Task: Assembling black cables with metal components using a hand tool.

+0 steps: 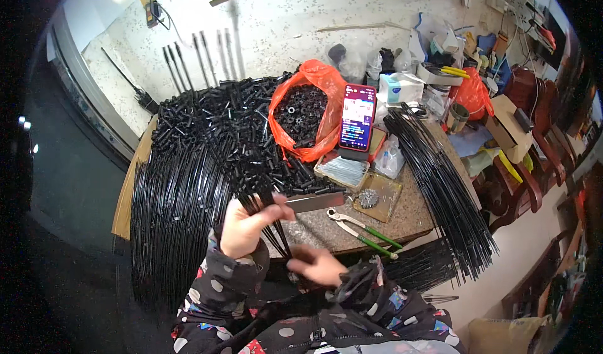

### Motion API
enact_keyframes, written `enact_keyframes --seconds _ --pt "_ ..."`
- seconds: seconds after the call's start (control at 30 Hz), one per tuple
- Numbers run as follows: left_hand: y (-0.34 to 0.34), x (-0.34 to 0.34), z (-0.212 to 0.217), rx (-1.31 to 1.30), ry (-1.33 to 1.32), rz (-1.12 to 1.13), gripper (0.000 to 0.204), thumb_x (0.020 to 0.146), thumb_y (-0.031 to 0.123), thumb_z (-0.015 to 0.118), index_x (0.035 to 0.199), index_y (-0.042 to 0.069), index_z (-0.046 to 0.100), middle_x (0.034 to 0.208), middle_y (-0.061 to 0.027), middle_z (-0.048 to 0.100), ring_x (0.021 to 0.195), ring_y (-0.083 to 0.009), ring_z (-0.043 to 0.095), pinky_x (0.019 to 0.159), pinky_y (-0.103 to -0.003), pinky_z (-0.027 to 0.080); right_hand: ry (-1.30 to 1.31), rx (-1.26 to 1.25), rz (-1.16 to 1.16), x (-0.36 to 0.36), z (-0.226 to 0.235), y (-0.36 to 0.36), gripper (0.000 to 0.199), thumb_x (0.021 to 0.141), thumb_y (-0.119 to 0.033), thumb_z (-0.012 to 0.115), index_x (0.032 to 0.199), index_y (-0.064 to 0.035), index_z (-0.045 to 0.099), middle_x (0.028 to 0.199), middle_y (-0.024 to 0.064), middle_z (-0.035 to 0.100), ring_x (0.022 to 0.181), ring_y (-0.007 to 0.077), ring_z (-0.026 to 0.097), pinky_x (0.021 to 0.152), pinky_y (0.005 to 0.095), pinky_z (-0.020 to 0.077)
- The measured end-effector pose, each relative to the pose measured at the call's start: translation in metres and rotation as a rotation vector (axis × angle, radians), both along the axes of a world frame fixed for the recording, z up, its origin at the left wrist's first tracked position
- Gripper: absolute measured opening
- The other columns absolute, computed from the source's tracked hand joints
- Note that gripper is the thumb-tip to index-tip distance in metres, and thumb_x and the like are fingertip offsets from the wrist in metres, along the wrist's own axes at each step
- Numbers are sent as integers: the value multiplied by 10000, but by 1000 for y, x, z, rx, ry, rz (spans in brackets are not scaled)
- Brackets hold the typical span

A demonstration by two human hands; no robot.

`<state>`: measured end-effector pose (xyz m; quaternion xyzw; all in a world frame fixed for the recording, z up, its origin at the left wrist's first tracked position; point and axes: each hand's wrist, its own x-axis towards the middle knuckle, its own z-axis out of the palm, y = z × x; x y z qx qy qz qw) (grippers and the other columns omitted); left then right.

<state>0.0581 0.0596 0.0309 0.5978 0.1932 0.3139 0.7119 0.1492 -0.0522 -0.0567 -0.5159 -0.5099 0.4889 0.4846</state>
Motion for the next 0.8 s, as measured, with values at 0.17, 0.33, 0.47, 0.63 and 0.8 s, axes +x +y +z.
enact_keyframes --seconds 0.17,0.33,0.47,0.63,0.8 --pt "-23 -18 -30 691 155 -216 161 641 72 564 799 46 542 674 -71 543 604 -177 534 562 -254 411 919 -343 168 23 7 34 552 752 -485 253 972 -4 410 984 133 458 921 239 440 771 366 352" --pt "-29 -23 -88 1192 30 -148 205 541 62 550 745 64 532 711 -67 535 625 -222 527 531 -291 432 1070 -398 13 37 25 83 519 745 -477 290 918 8 356 959 222 440 801 337 473 730 421 374" --pt "-18 -23 -109 945 179 -10 164 618 78 575 776 47 547 721 -100 535 644 -231 533 567 -283 418 157 -24 -508 32 40 120 539 767 -425 320 1042 38 300 1048 213 369 956 293 385 826 338 296" --pt "-15 -11 -130 913 341 65 362 582 154 613 899 35 483 898 -129 471 848 -283 441 731 -363 336 559 53 29 47 78 73 746 727 -555 113 1048 77 344 1025 215 407 988 266 381 863 316 260" --pt "-17 -25 -127 1054 721 297 1011 396 328 687 1108 -127 133 1166 -311 83 1115 -387 79 892 -447 91 123 112 244 43 20 3 916 618 -651 34 902 106 464 805 213 523 798 292 504 770 348 357"
